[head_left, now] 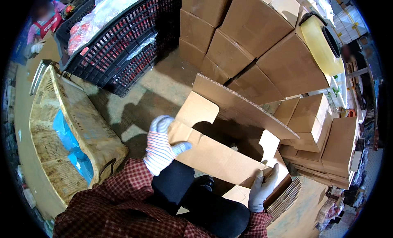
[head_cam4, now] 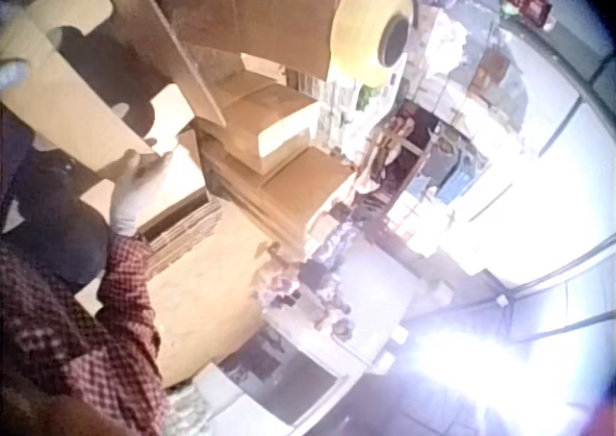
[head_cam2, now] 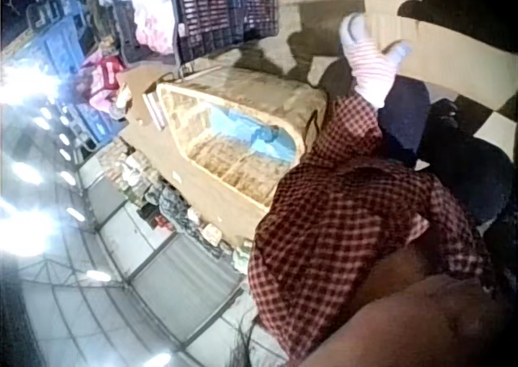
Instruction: The person assembles cardboard boxes by folding the flaps and applying tape using a handheld dispenser.
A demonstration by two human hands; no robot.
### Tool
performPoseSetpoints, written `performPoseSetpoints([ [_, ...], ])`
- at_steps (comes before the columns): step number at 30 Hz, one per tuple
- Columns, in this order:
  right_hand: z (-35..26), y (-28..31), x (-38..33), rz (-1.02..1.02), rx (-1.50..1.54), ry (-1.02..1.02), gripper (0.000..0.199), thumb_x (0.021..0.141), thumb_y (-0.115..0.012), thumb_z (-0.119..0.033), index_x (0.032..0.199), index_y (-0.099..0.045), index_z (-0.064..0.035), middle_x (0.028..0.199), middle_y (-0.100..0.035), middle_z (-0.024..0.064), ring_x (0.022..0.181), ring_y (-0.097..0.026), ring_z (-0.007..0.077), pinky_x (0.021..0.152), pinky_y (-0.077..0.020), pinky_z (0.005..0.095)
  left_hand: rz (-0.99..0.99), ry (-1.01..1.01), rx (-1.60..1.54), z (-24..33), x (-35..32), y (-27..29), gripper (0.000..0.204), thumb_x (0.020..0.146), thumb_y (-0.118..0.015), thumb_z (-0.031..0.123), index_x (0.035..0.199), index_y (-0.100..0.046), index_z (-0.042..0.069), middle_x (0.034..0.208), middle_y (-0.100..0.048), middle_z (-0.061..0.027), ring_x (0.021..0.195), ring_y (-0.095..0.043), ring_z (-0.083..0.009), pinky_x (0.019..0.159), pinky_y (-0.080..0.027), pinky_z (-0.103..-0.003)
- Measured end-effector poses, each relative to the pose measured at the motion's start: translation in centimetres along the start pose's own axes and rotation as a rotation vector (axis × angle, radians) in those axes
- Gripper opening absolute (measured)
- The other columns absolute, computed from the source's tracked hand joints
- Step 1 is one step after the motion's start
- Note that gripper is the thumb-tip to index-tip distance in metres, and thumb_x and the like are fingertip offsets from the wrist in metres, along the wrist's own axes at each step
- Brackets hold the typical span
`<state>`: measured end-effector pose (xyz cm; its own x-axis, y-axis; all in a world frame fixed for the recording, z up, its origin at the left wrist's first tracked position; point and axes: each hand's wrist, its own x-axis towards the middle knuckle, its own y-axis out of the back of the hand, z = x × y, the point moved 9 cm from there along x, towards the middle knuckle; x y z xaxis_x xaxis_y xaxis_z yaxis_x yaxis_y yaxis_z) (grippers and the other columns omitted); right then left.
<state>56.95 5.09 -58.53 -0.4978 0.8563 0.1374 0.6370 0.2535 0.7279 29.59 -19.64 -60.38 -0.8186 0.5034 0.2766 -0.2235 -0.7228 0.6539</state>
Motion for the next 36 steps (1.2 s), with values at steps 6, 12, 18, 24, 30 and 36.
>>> performPoseSetpoints([
  [6, -0.8, -2.2, -1.7, -0.127, -0.687, 0.323, 0.047, 0.091, -0.044, -0.021, 0.131, -0.039, 0.0024, 0.135, -0.037, 0.0259, 0.125, -0.034, 0.0431, 0.104, -0.0277, 0.0501, -0.489, -0.039, 0.504, 1.7, 0.5, -3.4, 0.096, 0.074, -0.062, 0.060, 0.139, -0.028, -0.002, 0.141, -0.029, -0.0277, 0.129, -0.030, -0.0449, 0.108, -0.021, -0.055],
  [12, -0.8, -2.9, -1.5, -0.165, -0.536, 0.352, 0.048, 0.091, -0.045, -0.020, 0.131, -0.039, 0.0052, 0.133, -0.039, 0.0265, 0.125, -0.035, 0.0436, 0.104, -0.0279, 0.0507, -0.765, -0.462, 0.345, 8.2, -4.4, -8.5, 0.082, 0.080, -0.050, 0.064, 0.138, -0.039, 0.006, 0.146, -0.029, -0.0205, 0.137, -0.022, -0.0398, 0.113, -0.009, -0.055],
  [18, -10.8, -0.4, 3.6, 0.146, -0.678, 0.751, 0.054, 0.087, -0.055, -0.023, 0.132, -0.040, 0.0033, 0.132, -0.042, 0.0258, 0.123, -0.039, 0.0434, 0.102, -0.0311, 0.0509, -0.733, -0.613, 0.300, 8.4, -5.9, -9.4, 0.065, 0.088, -0.048, 0.044, 0.135, -0.040, -0.001, 0.143, -0.036, -0.0190, 0.134, -0.032, -0.0341, 0.112, -0.023, -0.048],
  [24, -12.7, -6.0, 10.0, -0.223, -0.542, 0.780, 0.048, 0.086, -0.056, -0.022, 0.130, -0.046, -0.0045, 0.122, -0.054, 0.0170, 0.116, -0.049, 0.0353, 0.096, -0.0374, 0.0447, -0.605, -0.634, 0.317, 8.8, -6.0, -8.7, 0.047, 0.090, -0.042, 0.022, 0.132, -0.043, 0.000, 0.138, -0.043, -0.0175, 0.129, -0.041, -0.0311, 0.110, -0.030, -0.042],
  [30, -9.3, -8.6, 2.1, -0.515, -0.592, 0.795, 0.062, 0.082, -0.058, -0.029, 0.136, -0.039, -0.0048, 0.133, -0.045, 0.0181, 0.126, -0.039, 0.0352, 0.104, -0.0289, 0.0467, -0.552, -0.662, 0.298, 8.5, -6.6, -9.0, 0.043, 0.088, -0.044, 0.021, 0.126, -0.051, 0.003, 0.133, -0.049, -0.0150, 0.124, -0.046, -0.0290, 0.108, -0.032, -0.040],
  [36, -7.7, -10.4, -1.2, -0.592, -0.590, 0.703, 0.079, 0.082, -0.056, -0.050, 0.138, -0.030, -0.0005, 0.142, -0.029, 0.0224, 0.134, -0.021, 0.0441, 0.109, -0.0145, 0.0540, -0.724, -0.638, -0.014, 8.8, -6.9, -7.7, 0.047, 0.084, -0.057, 0.033, 0.116, -0.055, -0.001, 0.124, -0.054, -0.0162, 0.121, -0.048, -0.0283, 0.108, -0.032, -0.039],
])
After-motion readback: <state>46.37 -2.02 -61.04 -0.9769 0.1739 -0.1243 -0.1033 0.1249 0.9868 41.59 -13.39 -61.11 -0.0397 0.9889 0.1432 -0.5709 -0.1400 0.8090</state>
